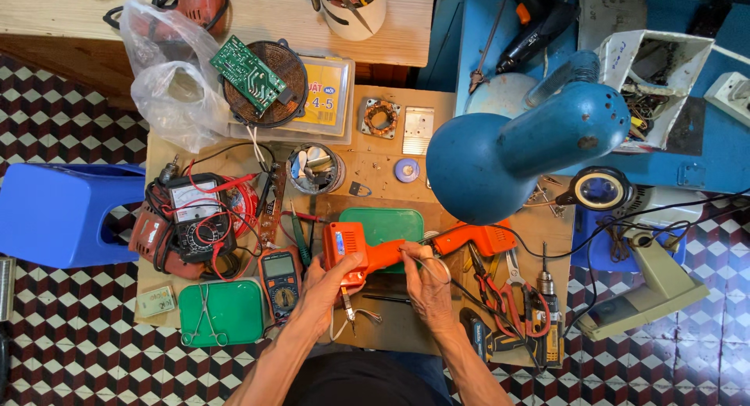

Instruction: The person disassembles an orange heat gun using a screwdriver, removes screws, and opens the casing to access the internal components. They manipulate the internal parts and wires while the device remains open on the workbench.

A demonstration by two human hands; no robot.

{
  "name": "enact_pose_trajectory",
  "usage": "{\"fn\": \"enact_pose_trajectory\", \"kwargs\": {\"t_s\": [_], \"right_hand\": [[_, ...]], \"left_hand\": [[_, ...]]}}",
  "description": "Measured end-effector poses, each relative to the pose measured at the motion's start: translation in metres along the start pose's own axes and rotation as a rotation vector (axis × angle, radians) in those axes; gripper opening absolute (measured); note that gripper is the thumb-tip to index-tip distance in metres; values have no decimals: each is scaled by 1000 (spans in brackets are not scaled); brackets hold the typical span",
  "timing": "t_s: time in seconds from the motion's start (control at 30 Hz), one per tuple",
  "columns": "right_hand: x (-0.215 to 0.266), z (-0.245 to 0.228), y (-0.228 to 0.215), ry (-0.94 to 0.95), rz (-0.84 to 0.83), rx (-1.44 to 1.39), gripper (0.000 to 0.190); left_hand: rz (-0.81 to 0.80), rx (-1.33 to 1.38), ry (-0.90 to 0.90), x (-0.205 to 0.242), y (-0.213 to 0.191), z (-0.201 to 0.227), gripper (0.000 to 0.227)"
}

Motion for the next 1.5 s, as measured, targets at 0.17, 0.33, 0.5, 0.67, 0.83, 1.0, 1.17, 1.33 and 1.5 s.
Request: {"fn": "enact_pose_trajectory", "kwargs": {"t_s": [0.17,0.33,0.5,0.67,0.83,1.0,1.17,1.33,1.5], "right_hand": [[5,38,11,385,59,-517,9],[-22,21,22,305,-86,-531,9],[-38,22,58,409,-354,-462,12],[-41,19,62,326,-318,-501,15],[-30,22,33,346,-160,-589,12],[56,54,-20,701,-164,-368,15],[120,50,-18,383,-328,58,19],[160,129,39,648,-600,397,17],[128,140,44,564,-460,471,19]], "left_hand": [[-22,89,7,13,-4,-5,75],[-20,84,19,40,-13,-18,69],[-10,86,-53,64,-27,-37,70],[-18,131,-54,72,-35,-45,70],[-41,140,-59,75,-38,-47,69],[-75,89,-45,71,-43,-44,69],[-109,-58,-2,70,-47,-32,79],[-145,-165,-54,76,-45,-27,87],[-197,-141,-68,76,-21,-35,75]]}}
Point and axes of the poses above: each hand's wrist, its own x-axis away from the middle knuckle, its own y-axis out of the palm, z = x × y, the point moved 10 cm from there along -x, towards the middle knuckle, and after that the axes turned 12 degrees about -z, right-handed, at the moved point
